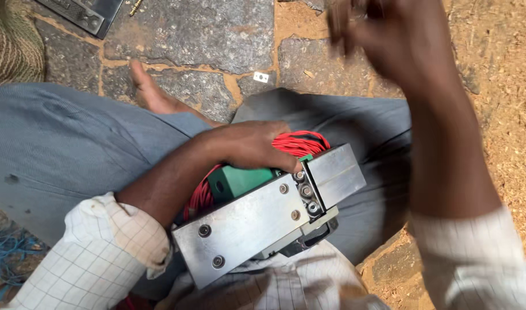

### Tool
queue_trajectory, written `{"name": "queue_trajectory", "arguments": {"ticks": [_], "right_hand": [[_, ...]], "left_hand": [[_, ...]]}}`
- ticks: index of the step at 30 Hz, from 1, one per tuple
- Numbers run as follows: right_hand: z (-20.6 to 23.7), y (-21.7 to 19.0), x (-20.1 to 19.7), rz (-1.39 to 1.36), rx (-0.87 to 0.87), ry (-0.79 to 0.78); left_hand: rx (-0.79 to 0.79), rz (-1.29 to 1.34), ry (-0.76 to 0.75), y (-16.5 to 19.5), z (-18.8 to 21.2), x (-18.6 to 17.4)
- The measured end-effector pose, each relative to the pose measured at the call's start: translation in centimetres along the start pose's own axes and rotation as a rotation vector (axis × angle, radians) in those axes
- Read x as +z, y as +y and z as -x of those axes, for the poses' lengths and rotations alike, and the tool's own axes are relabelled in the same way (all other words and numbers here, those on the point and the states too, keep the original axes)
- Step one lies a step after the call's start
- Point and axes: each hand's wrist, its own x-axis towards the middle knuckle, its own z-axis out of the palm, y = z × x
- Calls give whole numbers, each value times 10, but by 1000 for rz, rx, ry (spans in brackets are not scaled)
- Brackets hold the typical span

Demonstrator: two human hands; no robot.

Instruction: The person sits on the floor and assembles a metal electrical device with red wires. They insert a small metal piece into the device, then use a metal file and a wooden block to adjust or smooth the device's surface.

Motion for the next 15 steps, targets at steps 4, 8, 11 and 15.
{"name": "queue_trajectory", "arguments": {"ticks": [4,8,11,15], "right_hand": [[129,-67,2,-455,55,-153],[206,-90,34,-422,230,-87],[225,-93,45,-219,122,-25],[224,-99,51,-81,-28,78]], "left_hand": [[-9,-35,21,6,6,1],[-7,-80,36,9,10,4],[-36,-85,8,13,11,8],[-43,-115,37,15,14,8]]}}
